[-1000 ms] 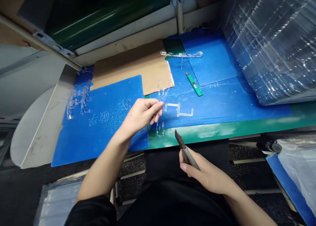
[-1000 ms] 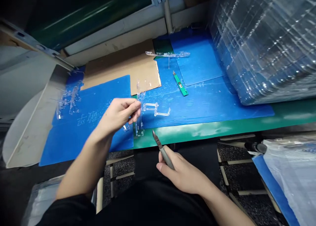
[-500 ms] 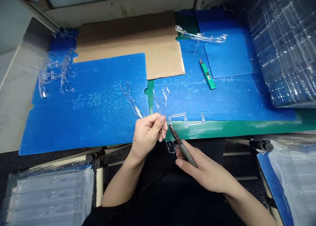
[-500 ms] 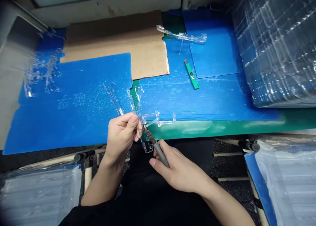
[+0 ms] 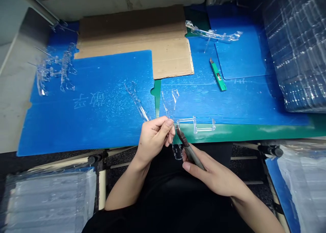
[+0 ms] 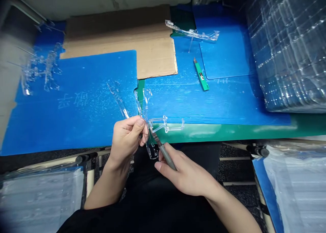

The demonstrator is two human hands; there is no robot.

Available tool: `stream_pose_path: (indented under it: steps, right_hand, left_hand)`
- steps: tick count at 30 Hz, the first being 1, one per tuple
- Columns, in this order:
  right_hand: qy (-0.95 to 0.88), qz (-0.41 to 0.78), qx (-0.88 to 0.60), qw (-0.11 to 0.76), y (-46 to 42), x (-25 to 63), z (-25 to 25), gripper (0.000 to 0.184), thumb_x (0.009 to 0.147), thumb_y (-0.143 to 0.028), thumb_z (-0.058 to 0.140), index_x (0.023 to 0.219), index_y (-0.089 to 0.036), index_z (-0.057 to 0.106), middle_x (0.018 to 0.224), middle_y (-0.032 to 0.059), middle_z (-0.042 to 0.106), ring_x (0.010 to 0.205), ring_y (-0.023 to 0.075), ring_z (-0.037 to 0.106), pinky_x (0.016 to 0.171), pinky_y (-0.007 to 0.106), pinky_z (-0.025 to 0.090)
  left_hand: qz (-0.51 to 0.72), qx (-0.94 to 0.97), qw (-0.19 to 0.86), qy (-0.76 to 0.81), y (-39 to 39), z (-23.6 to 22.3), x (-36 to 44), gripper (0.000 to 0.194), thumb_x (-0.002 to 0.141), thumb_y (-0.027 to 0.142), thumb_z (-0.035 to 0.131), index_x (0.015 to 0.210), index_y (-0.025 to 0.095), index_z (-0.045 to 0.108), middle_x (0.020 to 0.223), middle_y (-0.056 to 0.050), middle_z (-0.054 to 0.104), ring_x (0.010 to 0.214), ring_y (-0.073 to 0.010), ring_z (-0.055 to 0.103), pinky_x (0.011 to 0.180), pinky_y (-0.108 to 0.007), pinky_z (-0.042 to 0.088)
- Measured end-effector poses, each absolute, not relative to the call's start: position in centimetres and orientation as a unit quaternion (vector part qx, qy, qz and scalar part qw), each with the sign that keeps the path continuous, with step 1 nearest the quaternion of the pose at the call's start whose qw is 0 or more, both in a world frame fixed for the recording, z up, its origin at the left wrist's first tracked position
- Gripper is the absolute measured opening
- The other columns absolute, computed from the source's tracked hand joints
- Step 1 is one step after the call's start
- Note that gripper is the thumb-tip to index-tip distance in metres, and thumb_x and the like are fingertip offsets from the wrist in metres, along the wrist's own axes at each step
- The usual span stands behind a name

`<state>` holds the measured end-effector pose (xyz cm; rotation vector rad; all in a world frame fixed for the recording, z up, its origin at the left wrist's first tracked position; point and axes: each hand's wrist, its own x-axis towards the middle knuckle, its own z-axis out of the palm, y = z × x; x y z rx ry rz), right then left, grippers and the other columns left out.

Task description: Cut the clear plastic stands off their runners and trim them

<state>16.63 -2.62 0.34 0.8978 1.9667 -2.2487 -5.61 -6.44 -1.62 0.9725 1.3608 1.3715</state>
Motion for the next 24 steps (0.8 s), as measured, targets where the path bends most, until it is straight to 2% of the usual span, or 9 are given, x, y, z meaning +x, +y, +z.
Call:
stream_pose_path:
  steps: [10, 13, 16, 19, 24]
  right_hand:
    - [0.537, -0.806, 0.244, -0.033, -2.8, 17.4, -1.1, 0.031, 0.113, -0.05, 0.056, 0.101, -0.022, 0.053, 0.076, -0.0045, 0.052, 0.066, 0.0126, 0.048, 0.065, 0.028, 0.043]
    - [0.425, -0.869, 0.245, -0.064, -3.0, 17.1, -2.0, 0.036, 0.108, -0.055, 0.064, 0.101, -0.022, 0.051, 0.072, -0.0073, 0.046, 0.06, 0.0103, 0.04, 0.057, 0.025, 0.037]
    - [0.293, -0.919, 0.246, -0.1, -3.0, 16.5, -3.2, 0.043, 0.1, -0.055, 0.077, 0.099, -0.023, 0.049, 0.074, -0.009, 0.04, 0.057, 0.0075, 0.029, 0.051, 0.022, 0.026]
    - [0.224, -0.941, 0.225, -0.115, -2.9, 16.5, -4.1, 0.048, 0.096, -0.053, 0.082, 0.089, -0.023, 0.045, 0.074, -0.0094, 0.036, 0.057, 0.0059, 0.021, 0.05, 0.021, 0.016]
    - [0.203, -0.954, 0.191, -0.112, -3.7, 18.4, -4.9, 0.049, 0.102, -0.052, 0.074, 0.082, -0.022, 0.041, 0.073, -0.0089, 0.032, 0.056, 0.0058, 0.018, 0.05, 0.022, 0.016]
  left_hand:
    - [0.552, 0.365, 0.504, 0.555, -5.8, -1.4, -4.3, 0.045, 0.107, 0.049, 0.066, 0.074, 0.019, 0.069, 0.054, 0.002, 0.062, 0.04, -0.0063, 0.051, 0.041, -0.019, 0.037]
    - [0.538, 0.36, 0.508, 0.568, -4.6, -1.6, -3.9, 0.048, 0.105, 0.055, 0.068, 0.073, 0.019, 0.068, 0.053, 0.002, 0.061, 0.038, -0.0074, 0.05, 0.04, -0.021, 0.036]
    - [0.488, 0.387, 0.498, 0.604, -2.7, -2.0, -4.1, 0.051, 0.1, 0.061, 0.072, 0.071, 0.019, 0.067, 0.051, 0.002, 0.059, 0.037, -0.0084, 0.047, 0.039, -0.022, 0.033]
    - [0.401, 0.446, 0.451, 0.661, -0.4, -2.0, -4.8, 0.054, 0.1, 0.062, 0.069, 0.068, 0.019, 0.066, 0.049, 0.001, 0.059, 0.038, -0.0098, 0.046, 0.043, -0.024, 0.034]
    - [0.203, 0.555, 0.255, 0.765, 2.4, -0.4, -6.5, 0.056, 0.106, 0.054, 0.06, 0.061, 0.021, 0.06, 0.052, -0.002, 0.06, 0.048, -0.0153, 0.05, 0.056, -0.029, 0.034]
